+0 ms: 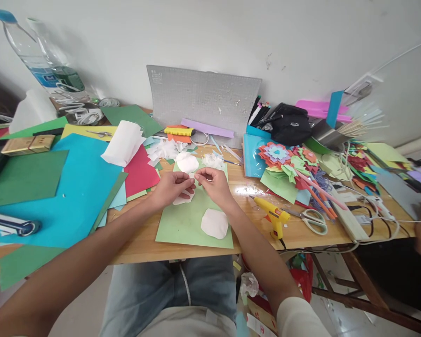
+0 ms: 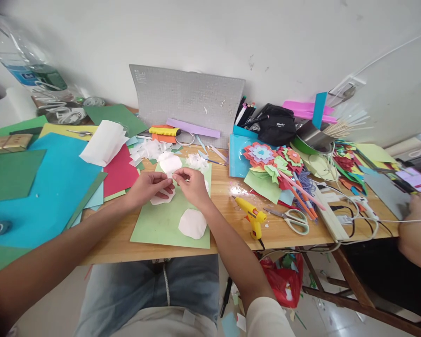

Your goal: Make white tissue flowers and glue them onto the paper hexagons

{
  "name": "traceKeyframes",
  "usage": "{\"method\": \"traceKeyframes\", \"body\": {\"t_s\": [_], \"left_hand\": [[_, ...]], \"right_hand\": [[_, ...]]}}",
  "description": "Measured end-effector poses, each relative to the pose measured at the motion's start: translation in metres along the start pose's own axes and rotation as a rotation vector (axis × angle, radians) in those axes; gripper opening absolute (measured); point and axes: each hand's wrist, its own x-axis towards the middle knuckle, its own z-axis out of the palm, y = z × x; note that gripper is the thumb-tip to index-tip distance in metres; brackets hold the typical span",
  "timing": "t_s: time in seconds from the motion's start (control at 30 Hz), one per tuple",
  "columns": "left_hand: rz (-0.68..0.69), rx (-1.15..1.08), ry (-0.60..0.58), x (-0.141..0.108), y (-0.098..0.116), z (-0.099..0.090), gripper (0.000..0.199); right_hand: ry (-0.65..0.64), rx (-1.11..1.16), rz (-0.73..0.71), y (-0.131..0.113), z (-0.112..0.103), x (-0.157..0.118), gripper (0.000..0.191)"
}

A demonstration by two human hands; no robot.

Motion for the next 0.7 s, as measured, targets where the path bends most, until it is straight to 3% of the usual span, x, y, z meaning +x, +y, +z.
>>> {"method": "traceKeyframes", "body": {"t_s": [0.13,0.2,0.33,0.4,0.53,0.7], "left_hand": [[0.05,0.12,0.005,0.0,0.002,0.001,0.043],[0.111,0.276,0.065,0.0,0.006,-0.006,0.043],[0.267,0.776,0.468,0.004,0.018,-0.039,0.036],[0.256,1.038,0.578,0.008,0.021,-0.06,0.034],[0.113,1.245,0.616,0.014,0.019,-0.081,0.034],[0.045,1.338,0.579,0.016,0.016,-0.077,0.035]], "right_hand": [[0.004,-0.008,-0.014,0.001,-0.002,0.002,0.022],[0.06,-0.001,-0.036,0.005,-0.007,0.009,0.022],[0.323,-0.048,-0.071,0.018,-0.03,0.029,0.022],[0.421,-0.102,-0.059,0.026,-0.041,0.038,0.022],[0.497,-0.229,-0.017,0.041,-0.048,0.048,0.02],[0.502,-0.338,-0.016,0.052,-0.044,0.052,0.021]]}}
